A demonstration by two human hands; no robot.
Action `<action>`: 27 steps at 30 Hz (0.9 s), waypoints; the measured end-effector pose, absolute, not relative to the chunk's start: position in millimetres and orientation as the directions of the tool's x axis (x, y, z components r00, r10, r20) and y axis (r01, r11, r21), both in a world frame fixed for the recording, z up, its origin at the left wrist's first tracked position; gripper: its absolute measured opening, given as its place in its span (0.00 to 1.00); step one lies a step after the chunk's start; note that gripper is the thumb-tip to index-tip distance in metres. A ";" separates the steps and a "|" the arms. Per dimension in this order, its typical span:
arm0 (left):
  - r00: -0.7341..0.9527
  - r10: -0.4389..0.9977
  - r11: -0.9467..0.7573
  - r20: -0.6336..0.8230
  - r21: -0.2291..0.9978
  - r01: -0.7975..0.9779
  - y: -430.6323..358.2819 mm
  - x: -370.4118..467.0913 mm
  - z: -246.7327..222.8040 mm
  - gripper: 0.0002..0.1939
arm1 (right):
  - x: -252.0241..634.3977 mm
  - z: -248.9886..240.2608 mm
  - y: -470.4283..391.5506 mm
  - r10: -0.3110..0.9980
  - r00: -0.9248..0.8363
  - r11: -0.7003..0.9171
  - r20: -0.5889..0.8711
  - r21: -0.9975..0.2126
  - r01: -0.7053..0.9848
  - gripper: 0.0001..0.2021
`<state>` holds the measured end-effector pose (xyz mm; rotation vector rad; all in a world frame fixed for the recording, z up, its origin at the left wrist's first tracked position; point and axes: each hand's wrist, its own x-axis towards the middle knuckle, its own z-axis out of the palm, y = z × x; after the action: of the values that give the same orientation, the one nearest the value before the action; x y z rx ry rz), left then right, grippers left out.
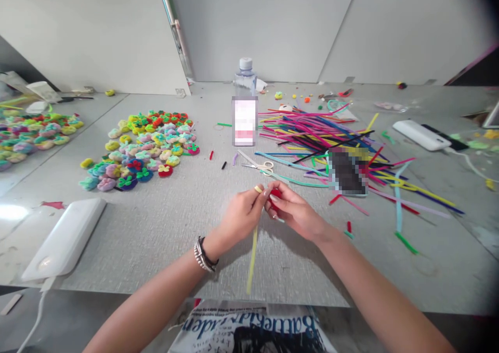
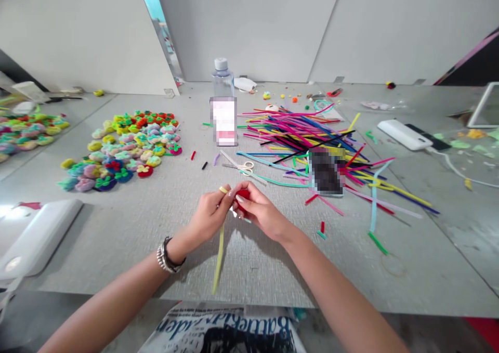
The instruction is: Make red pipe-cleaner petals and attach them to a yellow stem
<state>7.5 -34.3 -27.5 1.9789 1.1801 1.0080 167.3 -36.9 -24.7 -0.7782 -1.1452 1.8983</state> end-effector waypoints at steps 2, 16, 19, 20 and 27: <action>0.284 0.905 -0.419 0.318 0.782 0.460 -35.1 6.6 -28.5 0.19 | 166.3 -23.6 -36.7 0.855 -0.507 -0.298 -0.104 -0.900 -0.318 0.11; 0.460 0.707 -0.621 0.537 0.162 0.767 -33.3 -3.0 -20.0 0.12 | 172.3 -19.9 -31.4 0.891 -0.451 -0.115 -0.041 -0.984 -0.136 0.13; 0.497 0.673 -0.632 0.547 0.077 0.771 -32.6 -3.5 -19.1 0.11 | 172.1 -19.0 -32.3 0.879 -0.474 -0.150 -0.056 -0.975 -0.164 0.11; 0.500 0.670 -0.633 0.549 0.069 0.771 -32.8 -3.6 -19.4 0.12 | 171.9 -18.7 -32.7 0.874 -0.481 -0.165 -0.063 -0.971 -0.172 0.11; 0.448 0.690 -0.635 0.568 0.177 0.752 -36.0 -4.5 -23.6 0.16 | 171.9 -16.9 -33.3 0.859 -0.508 -0.127 -0.062 -0.987 -0.094 0.13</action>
<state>-4.5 -36.0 -23.6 2.7580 1.3779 1.0043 171.9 -33.3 -16.9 -0.8877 -1.4351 1.7222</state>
